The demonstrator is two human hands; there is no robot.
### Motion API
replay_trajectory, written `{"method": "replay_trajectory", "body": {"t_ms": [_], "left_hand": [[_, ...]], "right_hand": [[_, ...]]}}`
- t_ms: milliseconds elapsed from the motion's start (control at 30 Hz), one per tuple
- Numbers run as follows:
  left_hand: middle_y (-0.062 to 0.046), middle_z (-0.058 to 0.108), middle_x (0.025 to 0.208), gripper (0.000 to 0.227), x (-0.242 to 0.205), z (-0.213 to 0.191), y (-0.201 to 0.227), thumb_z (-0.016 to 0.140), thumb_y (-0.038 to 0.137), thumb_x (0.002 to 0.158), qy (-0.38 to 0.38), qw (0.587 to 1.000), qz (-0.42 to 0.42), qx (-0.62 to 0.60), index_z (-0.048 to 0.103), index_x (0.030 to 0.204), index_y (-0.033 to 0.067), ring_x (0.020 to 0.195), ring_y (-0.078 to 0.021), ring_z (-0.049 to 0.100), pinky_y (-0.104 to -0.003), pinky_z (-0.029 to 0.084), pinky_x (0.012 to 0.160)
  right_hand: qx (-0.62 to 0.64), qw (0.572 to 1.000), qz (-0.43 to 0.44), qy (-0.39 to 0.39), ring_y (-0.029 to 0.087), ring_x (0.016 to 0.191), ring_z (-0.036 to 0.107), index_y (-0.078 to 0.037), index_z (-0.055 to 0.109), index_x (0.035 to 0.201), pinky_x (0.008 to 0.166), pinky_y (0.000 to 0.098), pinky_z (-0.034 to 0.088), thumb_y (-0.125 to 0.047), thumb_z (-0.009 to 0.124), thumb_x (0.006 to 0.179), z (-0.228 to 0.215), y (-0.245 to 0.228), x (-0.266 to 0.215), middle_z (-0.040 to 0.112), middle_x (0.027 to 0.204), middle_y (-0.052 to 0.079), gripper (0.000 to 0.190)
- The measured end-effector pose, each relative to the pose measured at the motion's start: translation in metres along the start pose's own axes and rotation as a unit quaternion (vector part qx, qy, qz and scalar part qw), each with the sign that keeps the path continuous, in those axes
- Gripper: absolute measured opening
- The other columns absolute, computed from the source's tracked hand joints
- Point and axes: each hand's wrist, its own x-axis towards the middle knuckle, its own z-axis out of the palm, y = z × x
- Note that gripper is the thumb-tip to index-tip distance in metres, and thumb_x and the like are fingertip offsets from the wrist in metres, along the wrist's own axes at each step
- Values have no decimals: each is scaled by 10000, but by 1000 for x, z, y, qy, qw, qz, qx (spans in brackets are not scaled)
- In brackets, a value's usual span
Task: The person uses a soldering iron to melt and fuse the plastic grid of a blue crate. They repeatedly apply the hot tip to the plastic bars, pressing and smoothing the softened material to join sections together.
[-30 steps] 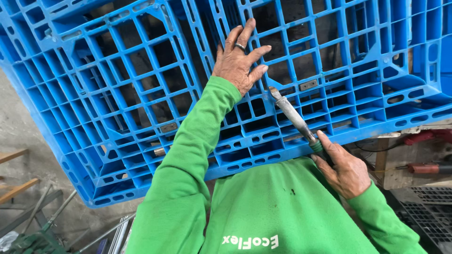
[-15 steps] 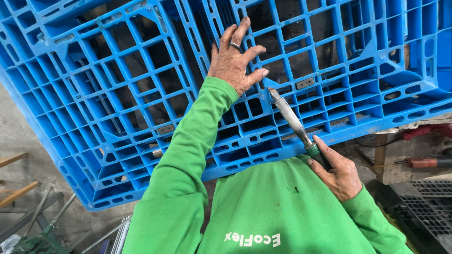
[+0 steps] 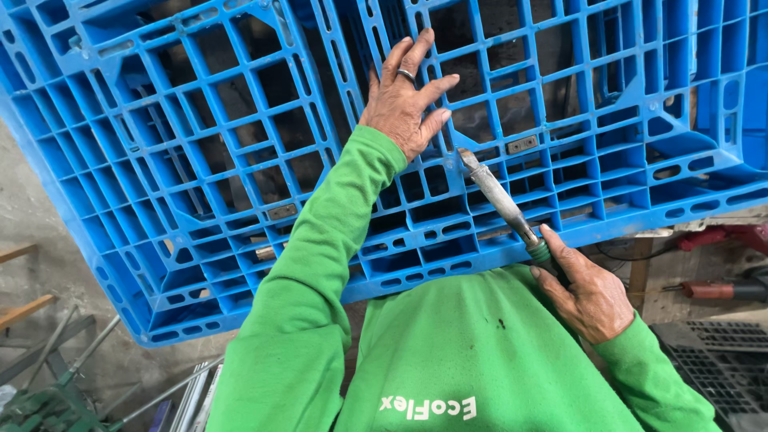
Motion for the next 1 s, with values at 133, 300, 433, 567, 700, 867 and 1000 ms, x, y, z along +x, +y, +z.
{"method": "replay_trajectory", "body": {"t_ms": [133, 300, 433, 567, 700, 867, 1000], "left_hand": [[-52, 61, 1681, 503, -8, 3, 6, 677, 505, 952, -28, 995, -10, 92, 604, 1433, 377, 1535, -378, 12, -770, 71, 1177], [-61, 36, 1692, 632, -28, 4, 21, 582, 661, 973, 12, 995, -12, 98, 491, 1536, 387, 1531, -370, -80, -711, 28, 1202], [-51, 56, 1700, 601, -26, -1, 24, 598, 668, 959, -23, 996, -42, 78, 542, 1488, 387, 1543, -355, -78, -689, 54, 1229], [-32, 75, 1698, 585, -24, -6, 27, 632, 650, 924, -39, 995, -73, 54, 591, 1433, 366, 1550, -338, -65, -683, 80, 1241], [-47, 79, 1692, 526, -23, -4, 29, 649, 597, 952, -16, 996, -57, 61, 615, 1413, 347, 1538, -347, -62, -701, 95, 1217], [-28, 89, 1705, 490, -26, 1, 23, 651, 553, 986, 8, 998, -40, 57, 622, 1433, 354, 1555, -327, -65, -700, 111, 1223], [-44, 91, 1705, 489, -26, 1, 21, 652, 530, 996, 13, 998, -30, 44, 623, 1442, 332, 1550, -330, -78, -702, 109, 1217]], "right_hand": [[-25, 999, 5, -21, 360, 1047, 704, -160, 470, 1507, 843, 421, 567, -272, 706, 874, -5, 9, 5, 691, 1238, 177, 685], [-48, 998, -24, -23, 372, 1036, 702, -176, 465, 1515, 832, 430, 569, -278, 707, 870, -13, 19, 12, 691, 1235, 185, 697], [-52, 997, -42, -29, 382, 1050, 694, -182, 458, 1521, 830, 432, 568, -278, 696, 878, -19, 25, 16, 683, 1257, 192, 693], [-23, 998, -26, -45, 356, 975, 715, -167, 461, 1538, 786, 412, 572, -256, 719, 867, -18, 29, 19, 710, 1172, 211, 724], [83, 994, 53, -52, 204, 710, 690, -155, 502, 1501, 632, 348, 580, -229, 732, 856, -12, 31, 12, 753, 989, 169, 689], [87, 994, 58, -31, 150, 642, 656, -131, 529, 1484, 582, 322, 563, -214, 732, 864, -3, 29, -4, 748, 871, 154, 658], [69, 996, 45, -23, 166, 620, 658, -135, 523, 1489, 570, 331, 553, -210, 736, 858, 2, 25, -3, 737, 868, 157, 670]]}}
